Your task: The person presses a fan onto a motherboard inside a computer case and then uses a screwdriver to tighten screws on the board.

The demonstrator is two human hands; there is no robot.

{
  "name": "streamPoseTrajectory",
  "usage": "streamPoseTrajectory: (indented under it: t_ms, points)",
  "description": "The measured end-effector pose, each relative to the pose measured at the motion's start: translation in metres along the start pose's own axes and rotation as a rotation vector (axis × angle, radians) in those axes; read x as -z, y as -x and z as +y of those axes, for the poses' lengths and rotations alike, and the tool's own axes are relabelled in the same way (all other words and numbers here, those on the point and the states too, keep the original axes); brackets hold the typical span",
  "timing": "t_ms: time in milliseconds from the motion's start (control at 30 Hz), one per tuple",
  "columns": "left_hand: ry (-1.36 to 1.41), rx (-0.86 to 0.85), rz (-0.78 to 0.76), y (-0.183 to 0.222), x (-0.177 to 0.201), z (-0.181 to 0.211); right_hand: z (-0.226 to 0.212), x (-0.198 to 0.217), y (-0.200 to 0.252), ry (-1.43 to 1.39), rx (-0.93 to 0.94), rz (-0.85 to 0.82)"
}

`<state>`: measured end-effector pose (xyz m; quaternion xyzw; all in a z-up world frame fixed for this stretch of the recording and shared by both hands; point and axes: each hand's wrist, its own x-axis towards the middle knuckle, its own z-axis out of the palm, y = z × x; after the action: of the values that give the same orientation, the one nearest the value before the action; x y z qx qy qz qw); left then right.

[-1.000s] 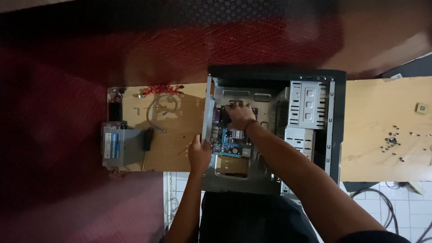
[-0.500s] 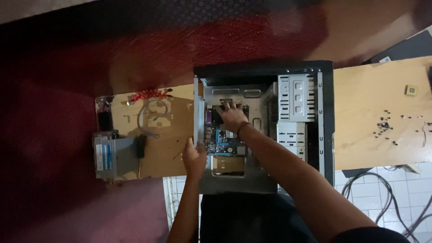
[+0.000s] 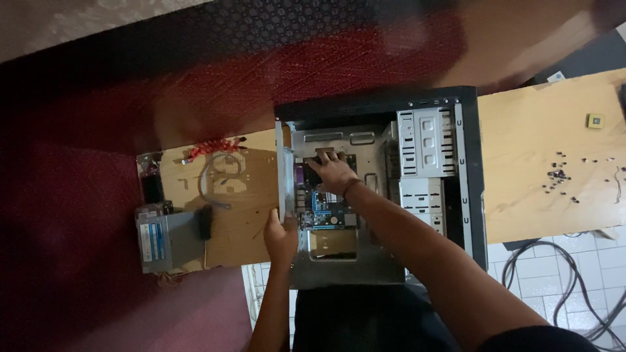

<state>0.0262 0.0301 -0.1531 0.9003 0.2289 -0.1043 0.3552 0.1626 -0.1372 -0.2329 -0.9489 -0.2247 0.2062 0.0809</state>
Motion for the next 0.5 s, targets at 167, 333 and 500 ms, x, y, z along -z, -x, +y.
streamPoseTrajectory:
  t_ms: [167, 333, 500]
  points:
    - [-0.035, 0.017, 0.004, -0.005, -0.007, -0.011, 0.004, -0.023, -0.008, -0.032, -0.033, -0.012]
    - [-0.033, 0.043, -0.001, -0.013, -0.014, -0.022, 0.008, -0.023, -0.002, -0.052, -0.039, -0.008]
    - [-0.024, 0.064, 0.022, -0.02, -0.023, -0.039, -0.009, 0.029, 0.054, -0.177, -0.052, 0.092]
